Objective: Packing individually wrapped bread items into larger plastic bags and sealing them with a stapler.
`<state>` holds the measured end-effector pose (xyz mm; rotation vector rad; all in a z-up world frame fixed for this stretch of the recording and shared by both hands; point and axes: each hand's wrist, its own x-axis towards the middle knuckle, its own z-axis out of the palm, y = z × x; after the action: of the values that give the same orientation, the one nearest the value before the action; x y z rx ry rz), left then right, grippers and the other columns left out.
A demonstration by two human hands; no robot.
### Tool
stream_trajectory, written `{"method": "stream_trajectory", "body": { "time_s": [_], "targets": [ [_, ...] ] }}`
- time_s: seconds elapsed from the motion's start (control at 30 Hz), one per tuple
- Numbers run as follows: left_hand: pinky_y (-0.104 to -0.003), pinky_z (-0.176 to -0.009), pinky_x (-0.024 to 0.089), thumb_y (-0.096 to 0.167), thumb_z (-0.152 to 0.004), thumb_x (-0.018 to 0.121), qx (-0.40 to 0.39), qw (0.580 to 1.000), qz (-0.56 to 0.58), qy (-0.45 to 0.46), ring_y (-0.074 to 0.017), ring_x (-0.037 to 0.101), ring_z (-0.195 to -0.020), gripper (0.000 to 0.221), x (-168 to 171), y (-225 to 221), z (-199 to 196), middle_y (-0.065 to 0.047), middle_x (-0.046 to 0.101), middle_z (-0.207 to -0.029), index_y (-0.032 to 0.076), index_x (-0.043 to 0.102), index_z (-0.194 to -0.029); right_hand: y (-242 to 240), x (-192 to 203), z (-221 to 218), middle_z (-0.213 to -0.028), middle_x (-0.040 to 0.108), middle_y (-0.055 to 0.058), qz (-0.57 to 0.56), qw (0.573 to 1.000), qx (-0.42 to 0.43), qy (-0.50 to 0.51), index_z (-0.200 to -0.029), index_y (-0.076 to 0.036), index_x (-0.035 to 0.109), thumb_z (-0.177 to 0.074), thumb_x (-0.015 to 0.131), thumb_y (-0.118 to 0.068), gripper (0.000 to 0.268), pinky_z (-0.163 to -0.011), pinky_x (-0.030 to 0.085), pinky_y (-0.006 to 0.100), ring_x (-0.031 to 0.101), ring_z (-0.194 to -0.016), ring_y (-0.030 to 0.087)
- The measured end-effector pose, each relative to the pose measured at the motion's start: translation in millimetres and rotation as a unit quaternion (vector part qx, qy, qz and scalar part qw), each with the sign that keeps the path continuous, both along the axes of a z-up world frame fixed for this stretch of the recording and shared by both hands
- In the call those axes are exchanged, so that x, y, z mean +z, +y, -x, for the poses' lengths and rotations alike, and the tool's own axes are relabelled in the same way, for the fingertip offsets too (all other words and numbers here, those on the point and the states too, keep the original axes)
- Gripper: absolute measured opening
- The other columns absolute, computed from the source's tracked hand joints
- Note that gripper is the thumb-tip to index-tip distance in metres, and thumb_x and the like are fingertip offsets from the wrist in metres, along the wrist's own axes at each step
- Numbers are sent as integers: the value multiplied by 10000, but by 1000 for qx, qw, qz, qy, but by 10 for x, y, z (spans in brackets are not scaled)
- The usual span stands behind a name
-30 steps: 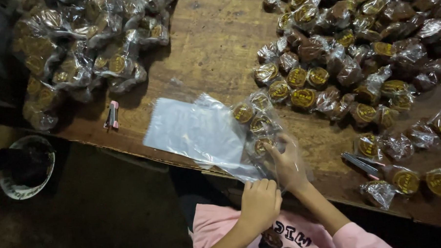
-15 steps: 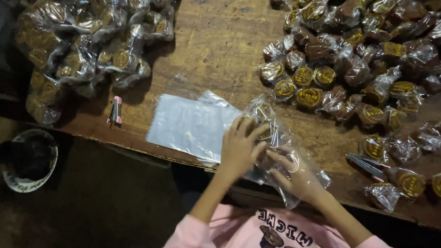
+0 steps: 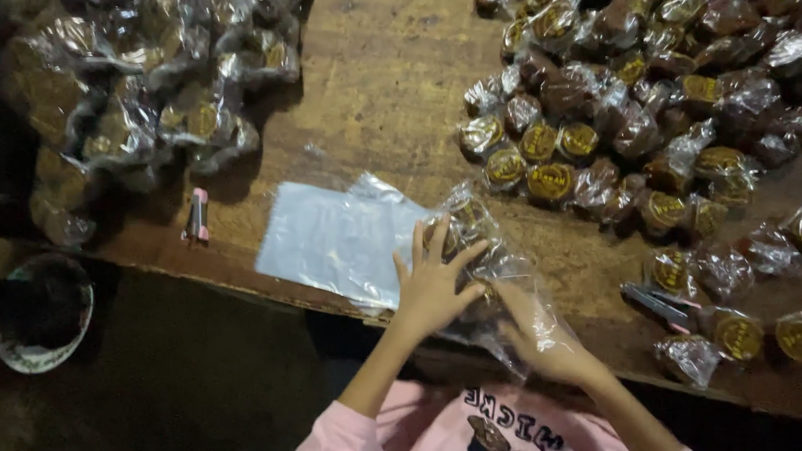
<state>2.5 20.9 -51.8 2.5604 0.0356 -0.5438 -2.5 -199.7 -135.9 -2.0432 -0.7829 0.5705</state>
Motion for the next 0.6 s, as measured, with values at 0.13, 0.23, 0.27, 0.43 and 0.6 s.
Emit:
{"method": "stream_trajectory", "body": {
  "time_s": [0.13,0.23,0.27,0.43,0.6],
  "targets": [
    [-839,-1081,48,526,-940,586,2,1000,16,9,-424,-165,-1544,606,-15,-23,26,-18,-72,-1714,484,396,-1514,-175,1159,-421,-909,902,79,133,920,-74,361,-1204,-135,838,-787,605,-468,582,-748,694,278,827,-725,160],
    [-853,-1074,45,497,-954,601,2,1000,10,10,-421,-187,-1539,611,-8,-37,16,-15,-93,-1708,456,394,-1528,-441,765,-1044,-693,728,127,40,929,-325,175,-860,-8,684,-1161,437,-230,448,-505,548,265,650,-529,188],
    [-849,-1079,45,505,-954,598,2,1000,9,15,-420,-188,-1540,618,-9,-35,10,-16,-98,-1709,457,386,-1532,-544,446,-1300,-989,578,226,93,911,-399,40,-1087,27,569,-1083,566,-283,310,-738,484,428,581,-819,352],
    [-839,-1090,29,511,-959,585,0,1000,23,-4,-431,-171,-1541,623,-18,0,-13,-19,-96,-1707,440,380,-1542,-564,169,-1483,-1292,428,368,196,881,-419,-98,-1485,-18,377,-927,652,-221,653,-947,400,646,418,-1164,552],
    [-825,-1101,27,508,-948,617,-6,999,32,-19,-425,-187,-1536,633,-109,21,48,-24,-85,-1706,434,393,-1535,-590,1029,-1438,-1280,607,216,93,869,-457,166,-1381,-7,569,-967,725,-115,456,-926,578,460,620,-1104,352]
  ]
}}
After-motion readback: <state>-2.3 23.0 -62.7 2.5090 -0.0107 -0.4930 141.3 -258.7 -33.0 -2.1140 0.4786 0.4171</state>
